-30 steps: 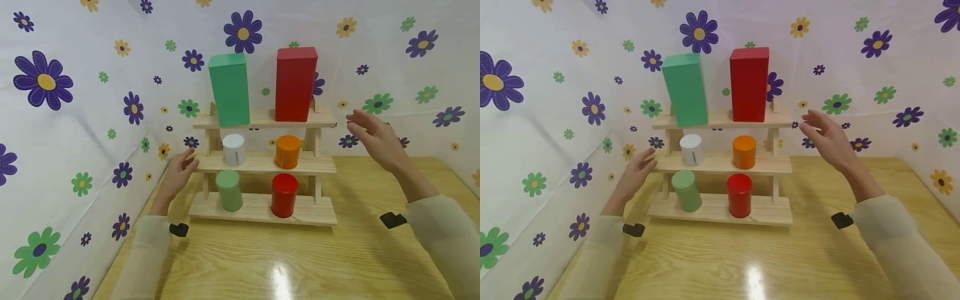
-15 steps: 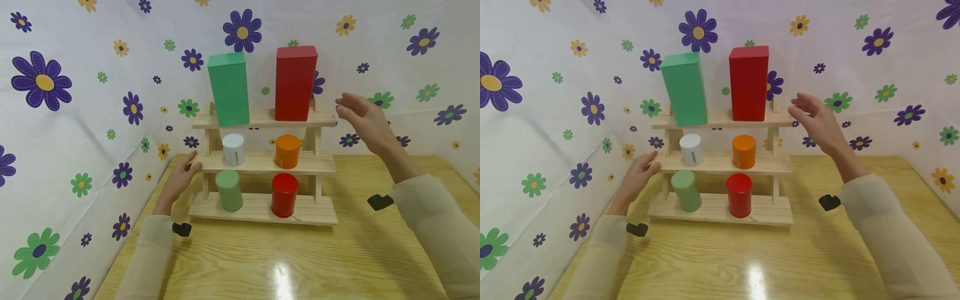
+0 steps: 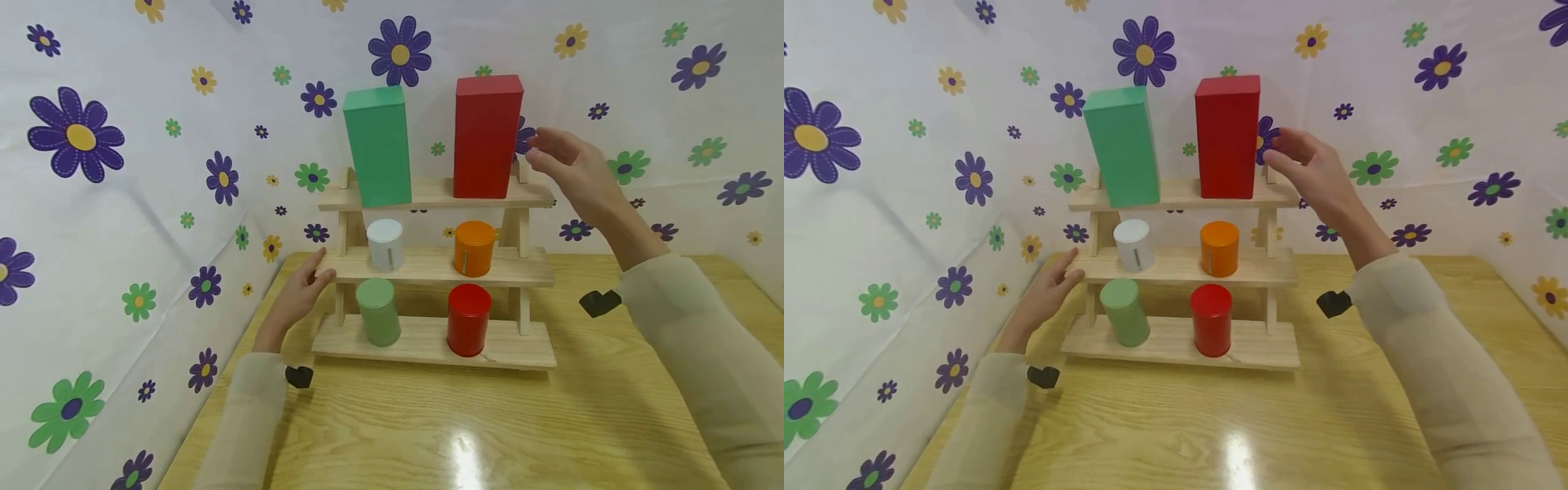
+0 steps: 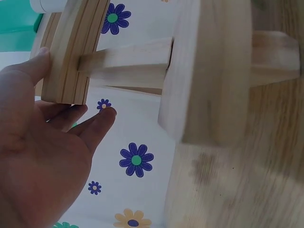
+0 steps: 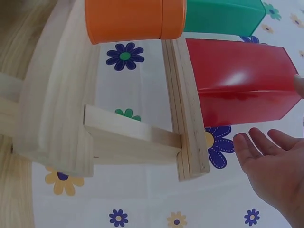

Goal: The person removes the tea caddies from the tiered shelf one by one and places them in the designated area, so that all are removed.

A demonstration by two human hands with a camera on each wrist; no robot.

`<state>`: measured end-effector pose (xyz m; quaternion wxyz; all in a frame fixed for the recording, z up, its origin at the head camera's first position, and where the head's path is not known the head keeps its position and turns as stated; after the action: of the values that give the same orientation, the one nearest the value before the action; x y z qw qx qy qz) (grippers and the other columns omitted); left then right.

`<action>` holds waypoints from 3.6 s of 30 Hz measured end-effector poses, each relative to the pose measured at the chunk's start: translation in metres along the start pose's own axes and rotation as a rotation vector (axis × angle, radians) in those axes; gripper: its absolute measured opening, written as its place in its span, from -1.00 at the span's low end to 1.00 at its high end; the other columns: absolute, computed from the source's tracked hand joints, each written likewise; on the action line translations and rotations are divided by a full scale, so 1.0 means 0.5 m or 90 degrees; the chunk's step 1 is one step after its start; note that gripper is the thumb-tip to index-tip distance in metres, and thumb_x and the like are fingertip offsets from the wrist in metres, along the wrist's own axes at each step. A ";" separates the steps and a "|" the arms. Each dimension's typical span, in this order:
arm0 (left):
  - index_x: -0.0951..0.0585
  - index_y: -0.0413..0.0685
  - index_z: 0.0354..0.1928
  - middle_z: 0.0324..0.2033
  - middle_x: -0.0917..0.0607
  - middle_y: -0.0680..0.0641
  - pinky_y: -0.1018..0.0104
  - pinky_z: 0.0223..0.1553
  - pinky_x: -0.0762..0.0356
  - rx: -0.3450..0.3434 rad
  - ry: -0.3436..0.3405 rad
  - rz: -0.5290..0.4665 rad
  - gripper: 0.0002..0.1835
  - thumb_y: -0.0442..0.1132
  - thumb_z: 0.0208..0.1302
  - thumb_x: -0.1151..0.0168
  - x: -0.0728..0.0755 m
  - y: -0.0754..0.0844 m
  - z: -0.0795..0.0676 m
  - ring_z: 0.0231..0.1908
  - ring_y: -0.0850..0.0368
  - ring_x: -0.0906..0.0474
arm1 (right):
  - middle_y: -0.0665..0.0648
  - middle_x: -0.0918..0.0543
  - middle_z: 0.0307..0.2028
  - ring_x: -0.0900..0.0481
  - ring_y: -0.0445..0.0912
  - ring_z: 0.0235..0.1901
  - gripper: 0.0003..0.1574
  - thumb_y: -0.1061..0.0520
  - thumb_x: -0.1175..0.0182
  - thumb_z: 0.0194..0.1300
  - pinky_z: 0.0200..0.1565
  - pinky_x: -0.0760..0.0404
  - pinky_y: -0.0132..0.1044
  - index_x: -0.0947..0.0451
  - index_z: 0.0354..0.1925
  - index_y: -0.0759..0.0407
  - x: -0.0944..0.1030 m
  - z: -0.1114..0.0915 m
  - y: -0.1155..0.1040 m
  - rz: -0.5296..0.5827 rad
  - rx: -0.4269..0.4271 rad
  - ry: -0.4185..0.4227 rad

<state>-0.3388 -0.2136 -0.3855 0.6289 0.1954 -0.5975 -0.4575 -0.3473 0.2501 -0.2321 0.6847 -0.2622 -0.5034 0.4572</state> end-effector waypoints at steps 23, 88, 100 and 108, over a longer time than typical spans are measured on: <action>0.00 -0.24 0.63 0.62 -0.03 -0.19 -0.05 0.50 -0.12 0.010 -0.023 -0.026 -0.26 -0.05 0.66 0.00 0.003 -0.006 0.002 0.55 -0.16 -0.08 | 0.01 -0.24 0.56 -0.21 0.04 0.51 -0.07 -0.11 -0.22 0.50 0.52 -0.12 0.11 -0.04 0.65 -0.16 -0.045 0.058 -0.006 0.109 0.015 -0.068; 0.05 -0.32 0.62 0.61 0.05 -0.26 -0.07 0.52 -0.03 0.028 -0.036 -0.041 -0.32 -0.19 0.68 0.06 0.000 0.029 -0.011 0.55 -0.23 -0.02 | 0.14 -0.31 0.42 -0.27 0.02 0.37 -0.25 0.30 -0.18 0.50 0.26 -0.52 -0.34 -0.22 0.54 0.07 -0.018 0.049 -0.002 0.411 0.057 -0.118; 0.01 -0.21 0.64 0.62 0.02 -0.16 -0.02 0.52 -0.08 0.010 -0.025 -0.048 -0.27 -0.05 0.67 0.02 0.001 -0.016 -0.001 0.55 -0.14 -0.07 | 0.16 -0.29 0.45 -0.28 0.04 0.39 -0.27 0.34 -0.12 0.50 0.23 -0.54 -0.31 -0.23 0.54 0.10 0.022 0.034 -0.004 0.456 0.077 -0.128; 0.01 -0.15 0.65 0.63 0.01 -0.13 -0.02 0.51 -0.10 0.016 -0.030 -0.050 -0.25 0.00 0.65 -0.01 0.002 -0.016 0.002 0.56 -0.11 -0.06 | 0.18 -0.31 0.44 -0.32 0.04 0.36 -0.28 0.38 -0.07 0.50 0.20 -0.57 -0.27 -0.22 0.53 0.15 0.058 0.023 0.007 0.478 0.090 -0.125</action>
<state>-0.3426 -0.2183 -0.3911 0.5934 0.2159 -0.6097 -0.4790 -0.3573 0.2763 -0.2179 0.4349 -0.3353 -0.4026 0.7324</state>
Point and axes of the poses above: each hand's wrist, its own z-axis towards the middle knuckle, its own x-axis out of the back of the hand, y = z × x, the point moved 5 cm from there along z, towards the middle knuckle
